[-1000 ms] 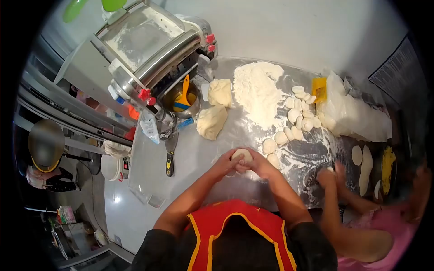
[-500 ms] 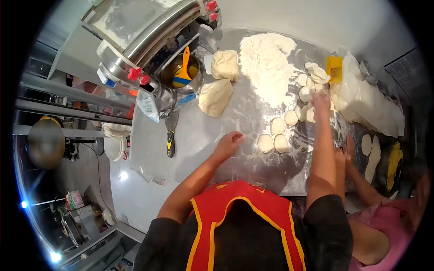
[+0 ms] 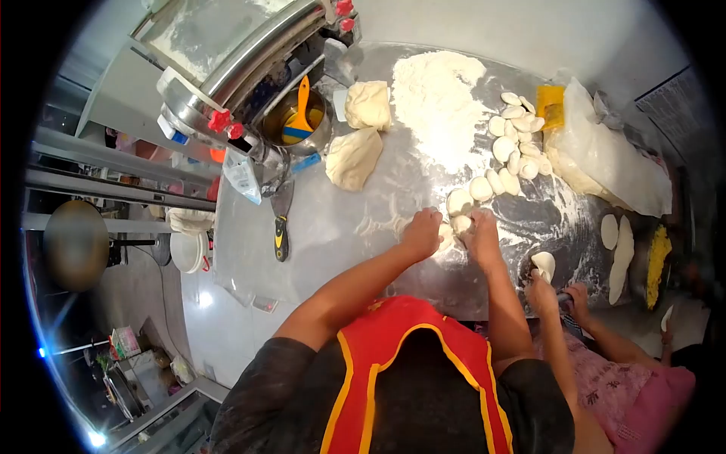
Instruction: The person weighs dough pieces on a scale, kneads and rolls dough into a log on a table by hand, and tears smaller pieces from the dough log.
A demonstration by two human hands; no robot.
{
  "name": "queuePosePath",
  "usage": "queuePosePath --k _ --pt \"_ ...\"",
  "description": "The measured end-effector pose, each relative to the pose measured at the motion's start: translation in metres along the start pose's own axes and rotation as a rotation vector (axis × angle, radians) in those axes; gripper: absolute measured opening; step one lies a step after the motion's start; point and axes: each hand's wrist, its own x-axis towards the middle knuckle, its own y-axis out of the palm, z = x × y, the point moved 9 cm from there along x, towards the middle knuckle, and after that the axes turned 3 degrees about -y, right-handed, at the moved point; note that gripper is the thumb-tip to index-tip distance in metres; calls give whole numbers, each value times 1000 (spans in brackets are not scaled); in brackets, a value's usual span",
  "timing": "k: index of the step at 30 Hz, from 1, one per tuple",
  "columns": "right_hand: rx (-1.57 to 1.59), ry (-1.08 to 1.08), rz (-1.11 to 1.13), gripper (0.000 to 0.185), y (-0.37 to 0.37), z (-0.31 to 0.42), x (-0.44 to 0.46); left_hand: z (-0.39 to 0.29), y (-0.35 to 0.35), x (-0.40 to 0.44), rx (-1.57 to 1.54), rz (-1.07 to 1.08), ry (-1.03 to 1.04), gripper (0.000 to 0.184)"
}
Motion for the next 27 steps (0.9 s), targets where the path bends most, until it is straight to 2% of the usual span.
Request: queuePosePath --k 2,3,5,6,9,10,12,15,17,19,20,24,27 --pt "33 -183 -103 61 -16 15 14 -4 -4 -11 -9 -128 157 40" --pt "9 -149 -40 63 -11 10 24 -8 -10 -15 -15 -192 242 39" --pt "-37 -81 87 68 10 -8 48 5 -13 -13 -157 -32 -23 36" --pt "-167 -123 193 75 22 -8 60 15 -14 -13 -226 46 -161 35" --pt "-168 10 254 71 27 -20 63 47 -33 -4 -232 -147 -190 32" --pt "-219 -4 224 70 20 -12 60 54 -39 -12 -686 -24 -420 34" --pt "-312 -44 177 67 13 4 51 54 -51 -11 -1028 -16 -431 32" --pt "-60 -86 -103 55 -11 5 34 61 -52 -4 -1387 14 -462 36" --pt "550 183 -20 54 -8 -10 23 57 -51 -3 -1526 -3 -501 35" --pt "1139 407 24 50 6 -11 12 62 -36 4 -1443 45 -484 36" --pt "1310 414 62 45 10 -1 10 63 -27 8 -1402 75 -471 36" --pt "1616 461 156 43 27 24 8 27 -11 10 -1284 243 -421 38" --pt "1550 489 150 40 28 23 10 2 -20 4 -1245 247 -414 41"
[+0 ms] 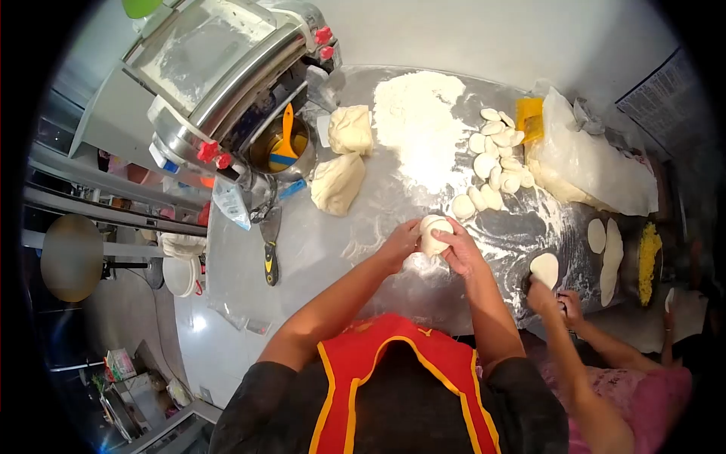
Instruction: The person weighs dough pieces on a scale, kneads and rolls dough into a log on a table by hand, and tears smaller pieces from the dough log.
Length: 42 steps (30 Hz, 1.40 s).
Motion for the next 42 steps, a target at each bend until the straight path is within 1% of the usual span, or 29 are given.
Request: queuePosePath --k 3,4,5,6,7,8,9,12,13,15,17,18,19,20,21,22,23,24,26,29,32,33,35,36,37,38,39,40,42 --pt "16 30 -155 35 -49 9 25 -7 -11 -8 109 -118 -4 42" --pt "53 11 -211 34 -72 24 34 -15 -17 -16 142 -146 -4 44" --pt "108 -48 -203 33 -93 45 44 -20 -27 -23 175 -180 -2 45" --pt "163 -105 -192 33 -113 67 53 -38 -51 -27 404 -338 184 49" --pt "283 -242 -326 36 -83 106 32 -49 -72 -31 639 -490 367 52" --pt "321 -365 -386 37 -82 127 28 -63 -82 -42 877 -637 546 55" --pt "358 -492 -449 39 -91 145 26 -81 -92 -58 923 -741 626 65" --pt "531 -476 -661 44 -135 117 43 -114 -124 -77 1233 -1076 766 75" --pt "320 -432 -556 45 -138 98 53 -116 -136 -71 1277 -1082 655 78" --pt "-136 -482 -568 45 -98 70 41 -118 -158 -60 1357 -1080 429 84" --pt "-694 -579 -569 46 -43 56 14 -117 -169 -46 1300 -983 304 85" --pt "-883 -531 -463 51 -32 32 15 -116 -173 -39 1269 -931 243 85" --pt "-865 -617 -283 54 2 21 5 -118 -180 -31 1285 -922 258 83" --pt "-1088 -669 -215 56 33 13 -8 -114 -192 -21 1298 -912 268 81" --pt "-1304 -614 -89 58 44 -9 -8 -114 -200 -16 1308 -904 275 80" --pt "-1415 -704 52 59 58 -30 -7 -121 -208 -11 1252 -855 264 75" --pt "-1520 -795 198 61 72 -53 -8 -131 -218 -7 1196 -806 253 70" --pt "-1593 -791 291 62 86 -68 -11 -135 -221 -6 1141 -757 241 65" --pt "-1732 -783 481 64 116 -99 -17 -156 -199 -29 1061 -702 233 56" --pt "-1732 -881 716 64 152 -147 -24 -158 -182 -53 913 -595 278 47" --pt "-1679 -958 841 63 171 -165 -23 -155 -170 -93 711 -466 355 44" --pt "-1745 -930 759 63 161 -166 -7 -151 -166 -111 635 -421 377 43" --pt "-1872 -868 598 63 126 -151 35 -136 -174 -143 453 -429 346 42" --pt "-1839 -795 495 62 115 -112 44 -125 -178 -158 358 -433 330 41" --pt "-1870 -889 342 62 95 -88 59 -114 -185 -168 322 -442 307 40" --pt "-2059 -832 167 62 76 -64 72 -100 -195 -175 289 -448 284 38" --pt "-2016 -791 46 63 52 -37 80 -87 -200 -180 256 -453 260 38" --pt "-2083 -780 -81 65 43 -17 81 -79 -202 -185 248 -463 255 37" --pt "-2129 -712 -62 62 58 -4 48 -64 -203 -193 228 -482 246 37"
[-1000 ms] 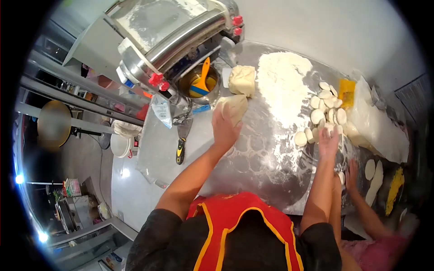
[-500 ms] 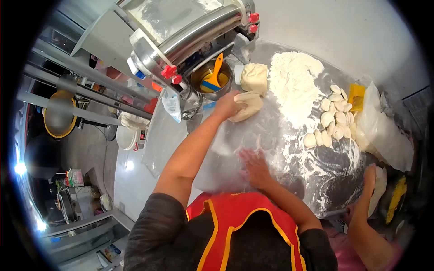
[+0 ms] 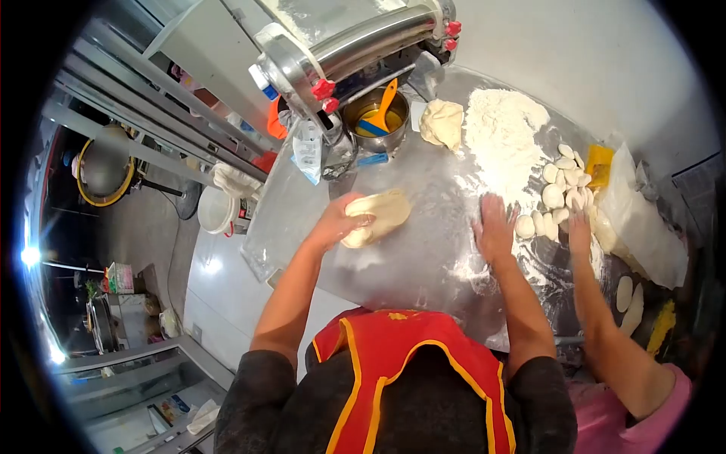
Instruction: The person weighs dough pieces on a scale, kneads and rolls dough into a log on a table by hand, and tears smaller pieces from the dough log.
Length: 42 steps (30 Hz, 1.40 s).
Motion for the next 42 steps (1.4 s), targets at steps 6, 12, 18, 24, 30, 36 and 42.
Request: queuePosePath --k 6,12,18,24,30,36,42 --pt "224 -364 414 66 38 78 -91 10 28 -11 269 28 166 43" --pt "476 126 -181 54 -12 8 -41 -10 126 -41 858 -150 711 47" --pt "1159 629 172 51 31 54 -35 20 153 -64 793 32 721 40" --pt "1252 576 112 35 42 78 -25 65 102 4 355 -143 366 30" --pt "808 156 -371 31 -11 129 -59 61 135 -39 329 -230 516 32" --pt "659 154 -343 36 8 137 -83 72 138 -38 650 -192 547 26" --pt "364 320 -114 28 52 97 -32 41 130 1 892 -530 598 20"
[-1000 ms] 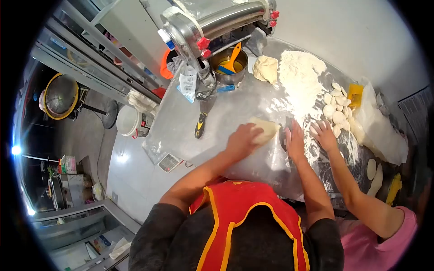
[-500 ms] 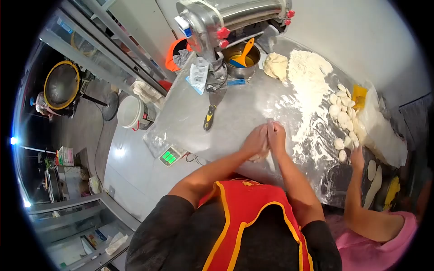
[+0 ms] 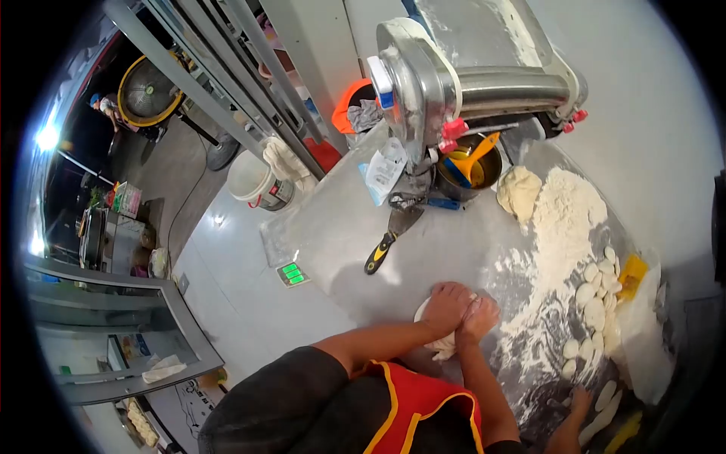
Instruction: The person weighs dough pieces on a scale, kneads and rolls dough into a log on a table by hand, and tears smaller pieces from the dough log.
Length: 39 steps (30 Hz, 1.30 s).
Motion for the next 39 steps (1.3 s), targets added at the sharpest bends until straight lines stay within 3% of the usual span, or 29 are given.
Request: queuePosePath --k 3,4,6,7,8,9,11,13,14,16,20,23,30,35,39 --pt "-133 -199 -235 24 -5 -4 13 5 41 27 -52 533 -171 20" --pt "-139 -320 -371 23 -15 14 14 9 39 39 -37 510 -180 20" --pt "-152 -266 -359 26 19 -34 30 10 53 40 18 429 -223 19" --pt "-34 -228 -325 40 16 -40 39 16 58 40 43 387 -253 19" --pt "-194 -283 -401 37 11 -25 35 13 61 41 -52 364 -161 21" --pt "-228 -254 -336 36 9 -14 37 12 56 31 -91 62 -50 23" --pt "-181 -173 -90 41 5 -23 49 21 75 29 -181 -17 -61 25" --pt "-13 -55 288 51 26 -52 58 30 69 31 -474 586 -425 29" --pt "58 21 478 57 38 -62 57 19 51 29 -396 598 -355 28" --pt "74 -68 530 57 43 -22 41 14 40 15 -368 456 -219 26" --pt "51 -519 232 56 45 127 -6 24 18 -25 -346 166 -87 23" --pt "16 -656 155 56 64 180 -24 31 8 -31 -326 65 -64 22" --pt "-23 -672 137 56 69 183 5 35 37 -2 -411 -30 -25 21" --pt "-34 -657 131 57 64 171 18 40 75 9 -656 -91 -16 23" --pt "-45 -639 120 57 59 157 25 19 34 21 -283 -92 34 23"
